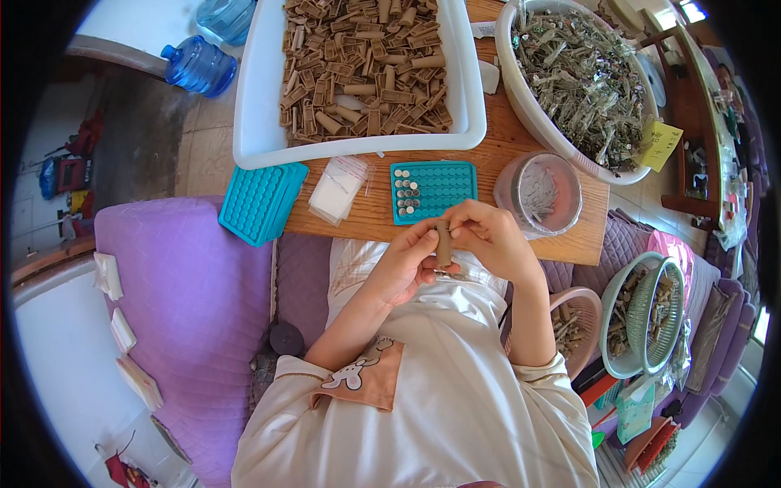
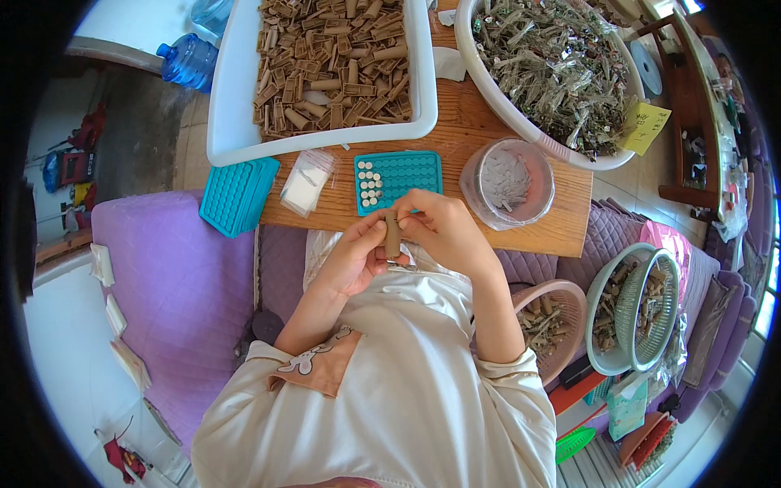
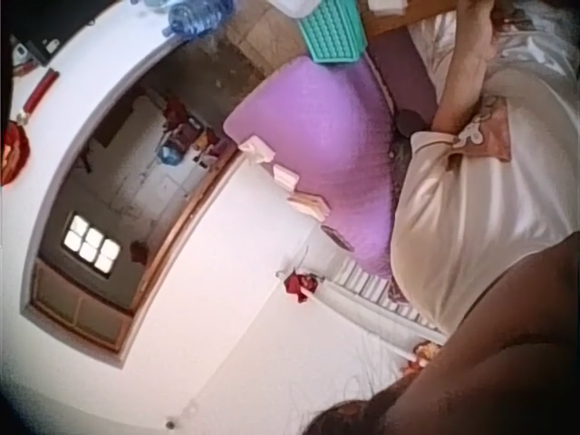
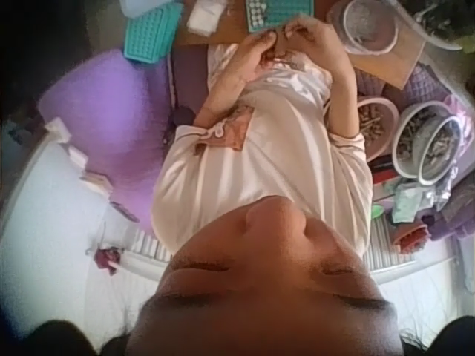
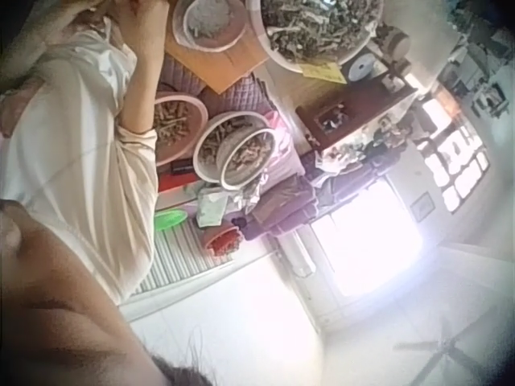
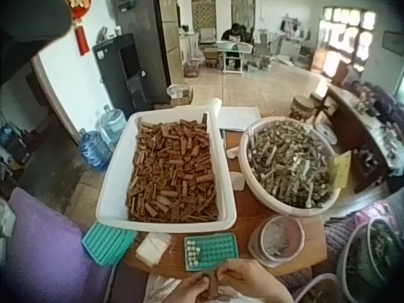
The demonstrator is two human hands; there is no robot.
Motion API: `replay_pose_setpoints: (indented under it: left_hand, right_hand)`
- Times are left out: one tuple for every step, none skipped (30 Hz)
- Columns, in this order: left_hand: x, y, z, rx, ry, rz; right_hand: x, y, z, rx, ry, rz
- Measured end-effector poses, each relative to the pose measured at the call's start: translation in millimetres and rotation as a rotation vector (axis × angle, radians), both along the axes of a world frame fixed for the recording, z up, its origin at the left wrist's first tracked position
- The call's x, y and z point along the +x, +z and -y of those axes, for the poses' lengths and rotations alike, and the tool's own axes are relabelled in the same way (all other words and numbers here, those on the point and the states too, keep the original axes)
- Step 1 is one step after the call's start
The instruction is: The person places dried herbs into small cylindrical tubes and then secures each tube with a plastic cap by hand.
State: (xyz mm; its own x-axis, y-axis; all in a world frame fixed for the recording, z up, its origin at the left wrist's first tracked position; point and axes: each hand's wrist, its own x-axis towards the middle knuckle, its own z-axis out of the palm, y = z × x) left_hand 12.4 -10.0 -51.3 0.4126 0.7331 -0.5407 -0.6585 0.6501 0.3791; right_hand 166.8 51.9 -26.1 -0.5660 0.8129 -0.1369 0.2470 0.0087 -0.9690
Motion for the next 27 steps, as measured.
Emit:
replay_pose_setpoints:
  left_hand:
    - [-0.8, 6.2, -1.0, 0.095, 0.001, -0.065]
    - [-1.4, 9.2, -1.2, 0.19, 0.002, -0.131]
    - [-0.9, 8.7, -0.3, 0.191, 0.002, -0.133]
    - [1.2, 8.6, 0.1, 0.259, 0.025, -0.191]
    - [2.7, 9.0, 0.7, 0.327, 0.046, -0.25]
    - [3.2, 10.2, 1.4, 0.329, 0.044, -0.251]
    - [2.0, 10.6, 2.5, 0.402, 0.075, -0.283]
    - [1.3, 11.1, 3.1, 0.475, 0.106, -0.315]
    - [1.1, 13.0, 2.9, 0.476, 0.104, -0.312]
    - [1.7, 16.9, 2.1, 0.488, 0.128, -0.309]
    - [2.5, 19.2, 1.4, 0.5, 0.152, -0.305]
    - [3.8, 19.6, 0.9, 0.503, 0.149, -0.305]
    - [5.8, 19.3, 0.6, 0.516, 0.134, -0.298]
    - [7.3, 19.4, 0.1, 0.528, 0.12, -0.291]
    - [8.1, 20.4, -0.4, 0.533, 0.116, -0.289]
    - [7.9, 21.9, -0.9, 0.6, 0.067, -0.361]
    - [7.7, 22.7, -1.6, 0.667, 0.018, -0.433]
    - [5.2, 22.3, -5.1, 0.724, -0.066, -0.517]
    - [1.2, 28.6, -10.3, 0.727, -0.066, -0.519]
    - [-3.1, 40.6, -18.5, 0.767, -0.1, -0.686]
    - [-6.1, 47.2, -27.8, 0.804, -0.134, -0.853]
    - [-8.2, 45.8, -40.2, 0.951, 0.074, -0.958]
    - [-14.1, 47.7, -55.6, 1.021, 0.084, -1.203]
    - [-23.4, 50.8, -70.6, 1.082, 0.096, -1.461]
    - [-29.4, 49.9, -88.1, 1.095, 0.097, -1.724]
    - [-39.7, 49.6, -103.7, 1.07, 0.04, -1.946]
    - [-48.7, 45.0, -119.4, 1.039, -0.081, -2.084]
  right_hand:
    - [-0.5, -0.2, 2.4, 0.001, 0.001, -0.001]
    - [-1.3, -0.5, 6.6, -0.187, -0.087, -0.193]
    - [-2.2, -1.3, 10.4, -0.375, -0.175, -0.385]
    - [-2.4, -2.9, 13.0, -0.374, -0.175, -0.385]
    - [-2.5, -5.5, 15.6, -0.248, -0.188, -0.357]
    - [-1.9, -6.6, 17.5, -0.123, -0.202, -0.328]
    - [-1.3, -6.7, 18.7, -0.122, -0.204, -0.326]
    - [0.8, -6.7, 19.7, -0.162, -0.163, -0.265]
    - [2.9, -6.6, 20.3, -0.202, -0.123, -0.203]
    - [5.4, -4.7, 20.0, -0.199, -0.125, -0.205]
    - [8.1, -1.5, 19.2, -0.084, -0.007, -0.165]
    - [10.4, 0.6, 18.9, 0.031, 0.112, -0.124]
    - [12.7, -0.3, 20.5, 0.034, 0.107, -0.124]
    - [14.8, -2.3, 22.8, 0.043, 0.111, -0.119]
    - [17.5, -2.8, 24.9, 0.053, 0.114, -0.114]
    - [21.2, -1.2, 26.2, 0.056, 0.112, -0.115]
    - [27.5, 1.4, 27.1, 0.103, 0.105, -0.103]
    - [35.4, 3.4, 28.3, 0.15, 0.099, -0.09]
    - [46.5, 3.7, 30.4, 0.153, 0.099, -0.092]
    - [61.9, 4.6, 32.1, 0.137, 0.106, -0.035]
    - [78.9, 5.8, 34.4, 0.121, 0.113, 0.022]
    - [97.5, 10.8, 37.4, 0.033, 0.088, 0.044]
    - [120.3, 18.8, 44.1, -0.059, 0.051, 0.074]
    - [147.8, 20.9, 54.9, -0.123, 0.014, 0.211]
    - [175.4, 23.1, 68.4, -0.187, -0.029, 0.353]
    - [197.2, 22.9, 81.6, -0.218, -0.084, 0.452]
    - [214.0, 21.3, 95.3, -0.25, -0.148, 0.554]
